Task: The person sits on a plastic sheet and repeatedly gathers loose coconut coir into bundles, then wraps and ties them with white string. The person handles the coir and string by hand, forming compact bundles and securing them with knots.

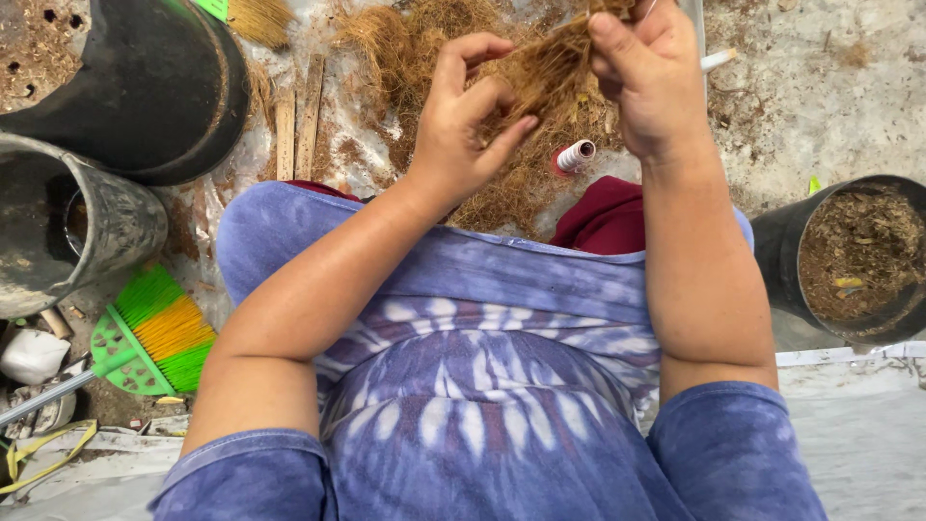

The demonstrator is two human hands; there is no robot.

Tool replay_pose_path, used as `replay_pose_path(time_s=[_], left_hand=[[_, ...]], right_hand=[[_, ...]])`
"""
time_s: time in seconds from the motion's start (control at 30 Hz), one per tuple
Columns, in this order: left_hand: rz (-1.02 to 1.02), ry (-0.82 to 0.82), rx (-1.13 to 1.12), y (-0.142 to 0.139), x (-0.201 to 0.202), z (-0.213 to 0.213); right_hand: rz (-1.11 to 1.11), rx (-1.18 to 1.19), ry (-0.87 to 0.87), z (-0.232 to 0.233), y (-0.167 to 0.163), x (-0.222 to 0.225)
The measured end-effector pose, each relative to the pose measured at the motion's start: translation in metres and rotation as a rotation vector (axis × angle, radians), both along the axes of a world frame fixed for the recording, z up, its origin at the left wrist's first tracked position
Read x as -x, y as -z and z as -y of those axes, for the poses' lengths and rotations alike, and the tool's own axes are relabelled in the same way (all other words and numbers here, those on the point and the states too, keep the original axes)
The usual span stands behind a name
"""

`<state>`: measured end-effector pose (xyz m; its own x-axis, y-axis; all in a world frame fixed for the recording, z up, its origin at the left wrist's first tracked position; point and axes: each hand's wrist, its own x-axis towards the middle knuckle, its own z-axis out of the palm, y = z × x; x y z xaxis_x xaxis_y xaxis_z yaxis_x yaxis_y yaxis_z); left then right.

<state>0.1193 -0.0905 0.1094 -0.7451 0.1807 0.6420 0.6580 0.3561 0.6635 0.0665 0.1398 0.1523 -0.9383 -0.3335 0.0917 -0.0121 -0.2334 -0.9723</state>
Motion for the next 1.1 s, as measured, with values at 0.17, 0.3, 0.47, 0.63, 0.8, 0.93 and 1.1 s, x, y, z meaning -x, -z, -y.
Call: replay_pose_path(time_s=[0.17,0.3,0.47,0.63,0.8,0.93,1.1], left_hand=[[0.093,0.127,-0.154,0.014,0.000,-0.002],[0.130,0.126,-0.235,0.014,0.000,-0.004],[-0.001,0.063,-0.160,0.010,0.007,-0.002],[0.182,-0.048,-0.232,0.007,0.010,-0.004],[-0.113,-0.342,0.169,0.006,0.000,-0.008],[-0.014,-0.178,0.182,0.004,-0.009,-0.012],[0.067,-0.203,0.206,0.002,-0.007,-0.019]], right_hand=[[-0.036,0.027,0.019,-0.010,-0.009,0.004],[0.007,0.044,0.010,-0.012,-0.009,0.006],[0.010,0.017,-0.091,-0.002,0.002,0.003],[-0.018,-0.023,-0.078,0.008,0.010,0.001],[0.022,-0.006,-0.031,0.011,0.009,-0.001],[0.026,0.033,0.012,0.022,0.011,-0.003],[0.016,0.052,0.043,0.037,0.016,-0.009]])
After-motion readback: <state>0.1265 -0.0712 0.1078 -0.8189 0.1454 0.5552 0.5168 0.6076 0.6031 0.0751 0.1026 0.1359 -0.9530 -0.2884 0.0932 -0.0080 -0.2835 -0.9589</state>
